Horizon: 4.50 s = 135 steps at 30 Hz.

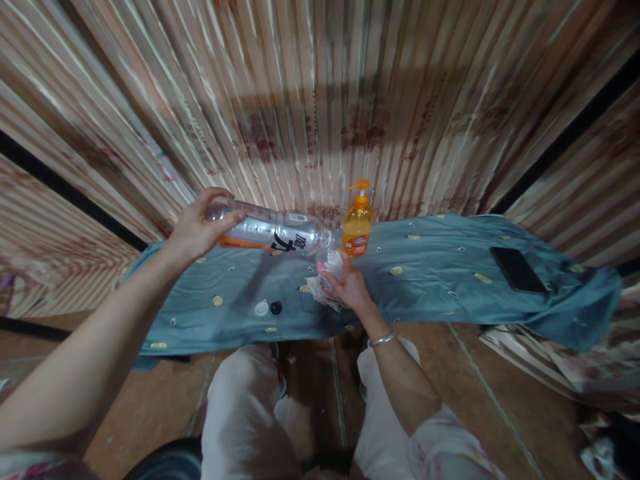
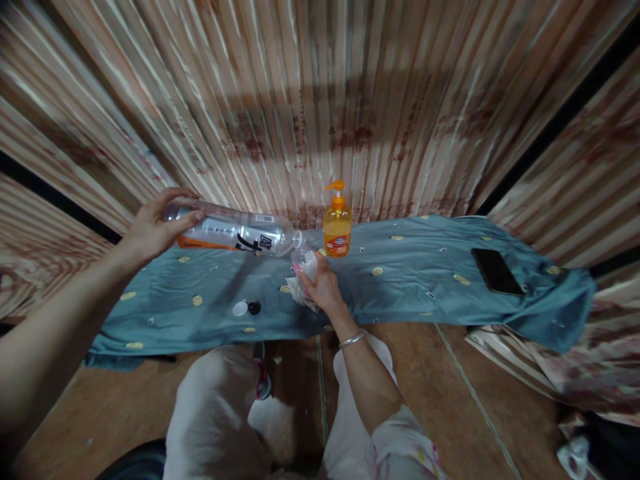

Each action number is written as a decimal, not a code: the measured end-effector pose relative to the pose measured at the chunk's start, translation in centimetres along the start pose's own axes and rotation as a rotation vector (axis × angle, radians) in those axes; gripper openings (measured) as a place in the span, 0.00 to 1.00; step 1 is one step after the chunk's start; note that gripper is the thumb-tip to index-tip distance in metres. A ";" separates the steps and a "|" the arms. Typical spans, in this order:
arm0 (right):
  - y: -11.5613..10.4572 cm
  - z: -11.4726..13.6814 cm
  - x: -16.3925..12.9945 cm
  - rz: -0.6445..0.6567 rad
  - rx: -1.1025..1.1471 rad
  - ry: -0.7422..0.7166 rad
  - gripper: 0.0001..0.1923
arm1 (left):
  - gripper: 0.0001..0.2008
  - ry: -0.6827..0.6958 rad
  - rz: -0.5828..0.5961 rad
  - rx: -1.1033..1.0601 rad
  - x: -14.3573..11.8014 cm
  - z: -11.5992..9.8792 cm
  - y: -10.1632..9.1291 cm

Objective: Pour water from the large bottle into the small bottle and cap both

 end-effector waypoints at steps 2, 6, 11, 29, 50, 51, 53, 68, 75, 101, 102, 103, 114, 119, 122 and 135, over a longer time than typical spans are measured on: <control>0.0 0.0 0.0 -0.008 0.002 -0.004 0.34 | 0.30 -0.016 0.007 -0.002 0.0 -0.1 0.0; 0.0 0.0 -0.1 -0.012 -0.015 -0.011 0.33 | 0.31 -0.004 0.007 0.002 0.0 -0.1 0.0; 0.0 0.1 -0.1 -0.022 -0.022 -0.022 0.34 | 0.32 -0.009 0.005 0.017 0.1 0.2 -0.1; -0.1 0.3 -0.1 -0.014 -0.011 -0.014 0.33 | 0.32 -0.011 0.012 -0.007 0.2 0.1 -0.1; 0.1 0.0 0.0 -0.015 -0.037 -0.023 0.35 | 0.33 0.021 -0.007 -0.013 0.1 -0.6 -0.2; 0.1 0.0 0.0 -0.016 -0.043 -0.029 0.35 | 0.33 0.030 -0.006 -0.003 0.1 -0.6 -0.2; 0.1 0.0 0.0 -0.015 -0.054 -0.035 0.36 | 0.32 0.048 -0.011 0.014 0.2 -0.6 -0.3; 0.0 0.2 0.0 0.003 -0.048 0.015 0.35 | 0.34 0.023 0.002 0.010 0.1 -1.0 -0.2; 0.0 0.3 0.0 0.010 -0.031 0.012 0.36 | 0.33 0.027 -0.010 0.021 0.1 -1.1 -0.3; 0.0 0.0 0.0 -0.010 -0.009 -0.013 0.36 | 0.35 0.004 0.001 0.031 0.1 -1.2 -0.3; -0.1 0.0 0.0 -0.016 -0.006 -0.018 0.36 | 0.35 0.007 0.000 0.033 0.1 -1.1 -0.3; -0.1 0.0 0.0 -0.021 -0.003 -0.022 0.36 | 0.35 0.009 -0.002 0.036 0.1 -1.0 -0.3; -0.1 0.1 -0.1 -0.026 -0.022 -0.018 0.36 | 0.36 0.009 0.002 0.055 0.2 -0.9 -0.2; 0.0 0.1 0.0 -0.002 -0.022 0.000 0.36 | 0.36 0.010 0.000 0.037 0.2 -1.0 -0.3; 0.0 0.1 0.0 0.005 -0.030 0.016 0.36 | 0.35 0.015 -0.003 0.025 0.2 -1.0 -0.2; -0.2 0.4 -0.1 -0.017 -0.025 -0.012 0.35 | 0.31 0.022 -0.002 0.013 0.1 -0.8 -0.3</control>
Point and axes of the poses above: each hand's wrist, its own x-axis towards the middle knuckle, its own y-axis out of the palm, z = x × y, the point moved 6 cm from there along x, towards the middle knuckle, and after that the axes turned 8 degrees about y, right-handed, at the moved point
